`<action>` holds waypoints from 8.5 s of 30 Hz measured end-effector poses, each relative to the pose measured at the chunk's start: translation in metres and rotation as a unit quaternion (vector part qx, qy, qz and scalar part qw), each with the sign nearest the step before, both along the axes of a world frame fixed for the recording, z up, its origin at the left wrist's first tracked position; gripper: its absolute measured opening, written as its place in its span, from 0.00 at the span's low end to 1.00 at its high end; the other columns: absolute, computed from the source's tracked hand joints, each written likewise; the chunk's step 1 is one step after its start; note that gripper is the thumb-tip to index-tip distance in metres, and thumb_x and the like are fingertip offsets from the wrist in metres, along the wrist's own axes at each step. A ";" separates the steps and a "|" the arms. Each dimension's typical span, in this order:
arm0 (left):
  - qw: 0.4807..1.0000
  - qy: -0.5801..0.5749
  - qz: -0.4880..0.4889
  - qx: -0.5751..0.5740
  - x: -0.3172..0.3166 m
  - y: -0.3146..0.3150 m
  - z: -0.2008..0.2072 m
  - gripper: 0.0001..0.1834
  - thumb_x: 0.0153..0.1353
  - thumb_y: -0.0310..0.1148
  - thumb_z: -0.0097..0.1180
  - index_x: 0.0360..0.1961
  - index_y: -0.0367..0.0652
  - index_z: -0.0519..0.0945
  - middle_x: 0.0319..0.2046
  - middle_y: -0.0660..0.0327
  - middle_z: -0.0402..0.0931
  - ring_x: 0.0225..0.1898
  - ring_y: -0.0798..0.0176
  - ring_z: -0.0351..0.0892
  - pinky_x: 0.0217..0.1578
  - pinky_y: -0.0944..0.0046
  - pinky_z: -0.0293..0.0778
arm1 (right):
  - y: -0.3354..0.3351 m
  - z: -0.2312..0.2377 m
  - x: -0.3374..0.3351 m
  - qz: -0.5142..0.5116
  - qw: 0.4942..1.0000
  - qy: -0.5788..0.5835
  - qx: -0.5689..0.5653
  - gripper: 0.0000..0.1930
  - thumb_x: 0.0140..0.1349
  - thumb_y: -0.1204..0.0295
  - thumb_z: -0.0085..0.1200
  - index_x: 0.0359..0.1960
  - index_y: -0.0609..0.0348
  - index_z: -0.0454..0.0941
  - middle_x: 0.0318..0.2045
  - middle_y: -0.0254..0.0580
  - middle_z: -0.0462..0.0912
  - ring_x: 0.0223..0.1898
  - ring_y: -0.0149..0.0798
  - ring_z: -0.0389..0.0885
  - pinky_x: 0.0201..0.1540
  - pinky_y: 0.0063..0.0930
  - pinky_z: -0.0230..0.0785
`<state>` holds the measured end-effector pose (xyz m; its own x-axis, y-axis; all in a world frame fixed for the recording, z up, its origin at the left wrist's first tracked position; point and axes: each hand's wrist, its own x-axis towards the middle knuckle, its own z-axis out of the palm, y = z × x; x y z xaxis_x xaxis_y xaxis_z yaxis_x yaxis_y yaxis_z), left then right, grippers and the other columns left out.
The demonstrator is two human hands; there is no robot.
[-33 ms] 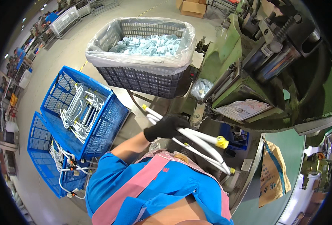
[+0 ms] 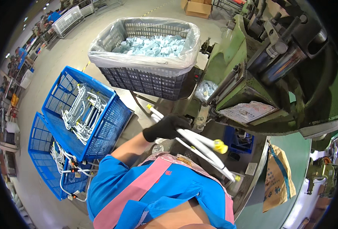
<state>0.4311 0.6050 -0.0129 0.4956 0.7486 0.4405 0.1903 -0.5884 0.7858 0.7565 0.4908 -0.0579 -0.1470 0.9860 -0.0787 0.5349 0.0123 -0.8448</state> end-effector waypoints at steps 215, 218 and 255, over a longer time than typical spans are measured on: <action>0.875 0.250 0.413 -0.033 -0.037 0.011 0.017 0.16 0.54 0.39 0.64 0.41 0.43 0.81 0.44 0.60 0.80 0.37 0.56 0.82 0.36 0.62 0.77 | 0.192 0.009 0.046 0.108 -0.174 -0.774 0.599 0.45 0.62 0.35 0.36 0.72 0.45 0.35 0.73 0.37 0.39 0.71 0.47 0.48 0.72 0.36 0.42; 0.874 0.320 0.365 0.028 -0.037 0.007 0.023 0.25 0.50 0.40 0.68 0.48 0.40 0.79 0.50 0.53 0.77 0.44 0.53 0.81 0.42 0.59 0.77 | 0.193 0.002 0.045 0.119 0.061 -0.785 0.605 0.41 0.64 0.38 0.36 0.72 0.43 0.41 0.71 0.36 0.44 0.69 0.46 0.52 0.70 0.38 0.47; 0.758 0.517 0.307 0.252 -0.029 0.015 -0.012 0.17 0.51 0.29 0.52 0.42 0.33 0.77 0.32 0.54 0.76 0.27 0.60 0.76 0.20 0.61 0.71 | 0.189 -0.026 0.018 0.303 0.814 -0.284 0.406 0.20 0.62 0.64 0.56 0.56 0.49 0.72 0.45 0.46 0.76 0.44 0.47 0.75 0.44 0.37 0.69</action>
